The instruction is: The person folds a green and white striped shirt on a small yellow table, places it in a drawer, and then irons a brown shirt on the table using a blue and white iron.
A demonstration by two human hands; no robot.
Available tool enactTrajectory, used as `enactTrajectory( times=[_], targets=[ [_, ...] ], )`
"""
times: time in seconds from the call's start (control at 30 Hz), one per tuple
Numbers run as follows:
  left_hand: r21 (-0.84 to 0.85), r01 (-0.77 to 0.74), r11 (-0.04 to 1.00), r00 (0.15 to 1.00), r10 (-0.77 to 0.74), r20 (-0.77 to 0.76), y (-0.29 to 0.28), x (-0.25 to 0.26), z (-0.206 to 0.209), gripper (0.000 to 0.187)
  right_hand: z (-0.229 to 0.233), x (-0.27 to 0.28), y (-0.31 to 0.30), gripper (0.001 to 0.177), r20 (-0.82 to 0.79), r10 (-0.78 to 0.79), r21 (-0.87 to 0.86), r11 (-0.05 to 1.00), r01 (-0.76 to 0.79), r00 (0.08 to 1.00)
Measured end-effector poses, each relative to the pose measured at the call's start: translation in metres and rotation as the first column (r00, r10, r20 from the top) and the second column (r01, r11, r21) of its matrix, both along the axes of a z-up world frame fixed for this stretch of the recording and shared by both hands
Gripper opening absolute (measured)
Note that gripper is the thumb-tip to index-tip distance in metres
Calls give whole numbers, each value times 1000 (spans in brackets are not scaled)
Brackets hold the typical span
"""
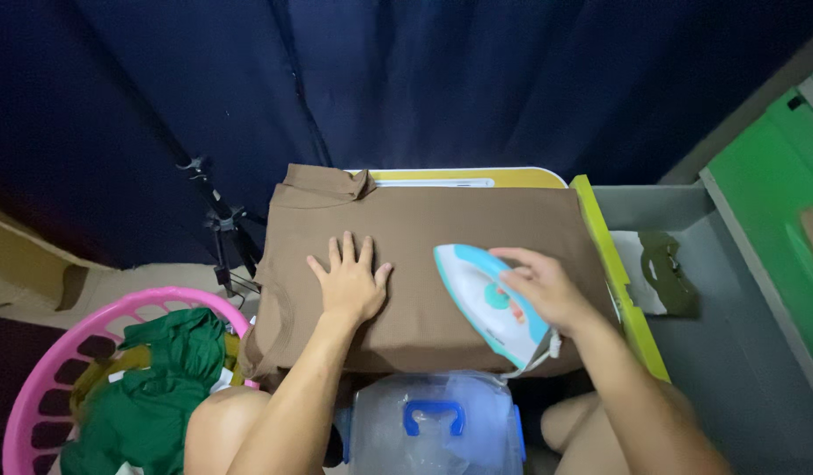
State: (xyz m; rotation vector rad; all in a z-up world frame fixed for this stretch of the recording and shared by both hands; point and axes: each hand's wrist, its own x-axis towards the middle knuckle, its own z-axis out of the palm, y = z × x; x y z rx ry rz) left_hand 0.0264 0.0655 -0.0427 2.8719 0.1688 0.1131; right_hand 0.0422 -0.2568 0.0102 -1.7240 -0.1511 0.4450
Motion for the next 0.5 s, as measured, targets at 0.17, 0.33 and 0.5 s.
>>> enactTrajectory(
  times=[0.17,0.33,0.5],
  targets=[
    [0,-10,1000,1000,10,-9,4,-2,-2,70,-4,17,1,47,148,-116,-182,973,142,982],
    [-4,-7,1000,999,7,-34,10,0,-2,72,11,54,-48,41,325,-305,-508,742,437,895],
    [7,-3,1000,998,4,-59,12,1,-5,72,22,56,-65,43,298,-539,-353,705,615,788]
  ],
)
